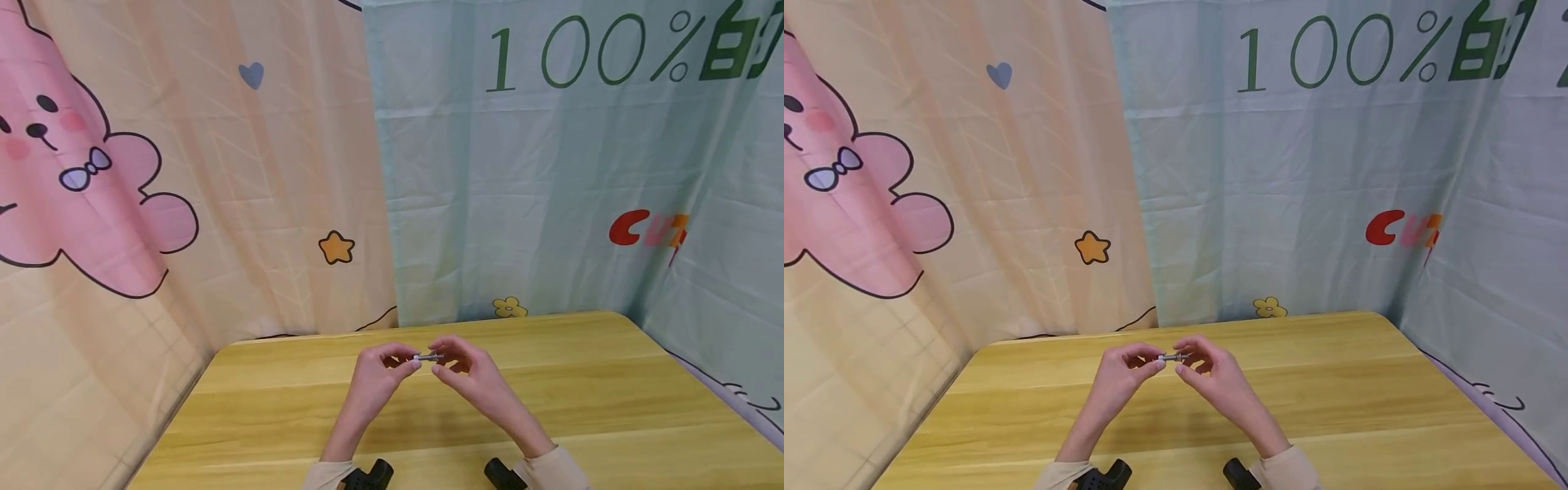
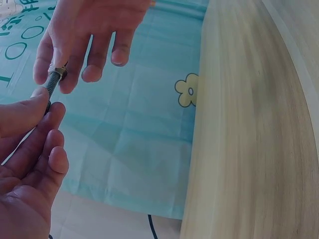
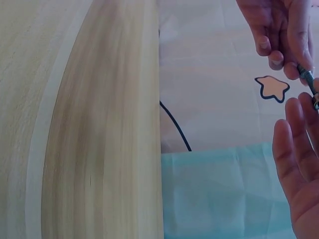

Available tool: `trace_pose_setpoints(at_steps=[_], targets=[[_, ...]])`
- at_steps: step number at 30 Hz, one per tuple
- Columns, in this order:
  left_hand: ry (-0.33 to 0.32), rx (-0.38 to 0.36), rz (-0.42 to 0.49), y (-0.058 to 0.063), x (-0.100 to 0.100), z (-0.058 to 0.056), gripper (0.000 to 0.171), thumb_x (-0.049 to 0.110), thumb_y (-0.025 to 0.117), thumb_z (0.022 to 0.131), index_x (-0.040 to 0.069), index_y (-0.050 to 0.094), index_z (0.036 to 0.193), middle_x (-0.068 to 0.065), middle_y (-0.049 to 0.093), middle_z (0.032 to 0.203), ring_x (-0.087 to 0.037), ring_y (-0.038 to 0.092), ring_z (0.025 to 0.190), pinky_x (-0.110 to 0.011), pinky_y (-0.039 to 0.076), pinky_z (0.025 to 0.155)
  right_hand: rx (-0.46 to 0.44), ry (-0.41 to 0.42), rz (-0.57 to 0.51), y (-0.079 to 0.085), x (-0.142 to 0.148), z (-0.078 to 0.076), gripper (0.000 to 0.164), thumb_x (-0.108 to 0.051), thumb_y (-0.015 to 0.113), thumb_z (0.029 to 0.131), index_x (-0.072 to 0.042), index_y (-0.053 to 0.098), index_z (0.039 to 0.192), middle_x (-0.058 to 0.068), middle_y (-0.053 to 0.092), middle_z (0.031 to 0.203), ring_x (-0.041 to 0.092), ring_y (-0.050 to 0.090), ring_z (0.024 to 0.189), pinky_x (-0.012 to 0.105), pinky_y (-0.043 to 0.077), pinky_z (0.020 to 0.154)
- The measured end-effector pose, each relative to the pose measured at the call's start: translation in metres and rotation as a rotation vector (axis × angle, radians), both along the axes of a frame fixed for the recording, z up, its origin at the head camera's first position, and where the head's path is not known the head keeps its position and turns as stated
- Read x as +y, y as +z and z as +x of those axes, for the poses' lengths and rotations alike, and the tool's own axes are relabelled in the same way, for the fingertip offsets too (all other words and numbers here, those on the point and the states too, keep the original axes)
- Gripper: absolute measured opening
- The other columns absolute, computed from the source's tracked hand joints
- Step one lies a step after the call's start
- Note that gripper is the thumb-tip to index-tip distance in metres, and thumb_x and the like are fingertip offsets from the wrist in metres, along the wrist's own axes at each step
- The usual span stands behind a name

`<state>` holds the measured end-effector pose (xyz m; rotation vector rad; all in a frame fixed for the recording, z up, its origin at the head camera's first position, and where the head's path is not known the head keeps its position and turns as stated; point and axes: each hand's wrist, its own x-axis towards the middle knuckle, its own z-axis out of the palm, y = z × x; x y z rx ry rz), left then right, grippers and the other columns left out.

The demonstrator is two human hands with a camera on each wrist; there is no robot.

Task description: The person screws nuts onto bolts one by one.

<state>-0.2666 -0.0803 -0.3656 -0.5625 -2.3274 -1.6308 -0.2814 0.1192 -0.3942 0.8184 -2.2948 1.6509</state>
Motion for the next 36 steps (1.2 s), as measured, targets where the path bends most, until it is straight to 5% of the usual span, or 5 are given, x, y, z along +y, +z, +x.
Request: trace_pose_setpoints(at_steps=[6,16,25,29,36], targets=[[-0.017,0.017,0.014,0.016,0.002,0.014,0.007,0.002,0.075,0.085,0.0,0.075,0.092,-0.008,0.069,0.083,-0.022,0.059,0.07,-0.023,0.046,0.058,-0.023,0.041,-0.015,0.001,0.003,0.0,0.02,-0.019,0.067,0.095,-0.012,0.066,0.114,0.001,0.07,0.1,0.026,0.067,0.091,0.033,0.054,0.076],[-0.017,0.009,0.017,0.014,0.003,0.013,0.008,0.002,0.075,0.085,0.001,0.075,0.092,-0.006,0.069,0.082,-0.019,0.059,0.069,-0.022,0.046,0.058,-0.105,0.013,-0.005,0.003,0.004,0.001,0.023,-0.03,0.063,0.098,-0.01,0.07,0.108,0.001,0.072,0.092,0.027,0.066,0.09,0.032,0.053,0.08],[-0.016,0.015,-0.002,0.016,0.005,0.016,0.008,0.003,0.075,0.085,0.001,0.075,0.092,-0.007,0.068,0.083,-0.022,0.059,0.071,-0.023,0.046,0.059,-0.137,-0.072,-0.001,0.002,0.0,0.002,0.038,-0.041,0.054,0.101,-0.01,0.072,0.087,0.002,0.069,0.073,0.025,0.065,0.077,0.033,0.053,0.072],[-0.017,0.017,-0.002,0.016,0.005,0.015,0.008,0.002,0.075,0.085,0.0,0.075,0.093,-0.008,0.068,0.083,-0.023,0.059,0.072,-0.023,0.047,0.061,-0.151,-0.089,-0.029,0.001,0.0,0.001,0.036,-0.038,0.051,0.103,-0.009,0.072,0.097,0.005,0.07,0.083,0.029,0.065,0.083,0.036,0.054,0.075],[-0.004,0.014,-0.007,0.015,0.004,0.014,0.008,0.003,0.074,0.086,0.002,0.075,0.094,-0.009,0.069,0.084,-0.023,0.059,0.073,-0.024,0.047,0.061,-0.034,-0.013,0.0,0.001,0.002,0.0,0.027,-0.024,0.066,0.096,-0.014,0.063,0.12,0.005,0.066,0.115,0.02,0.063,0.102,0.033,0.054,0.079]])
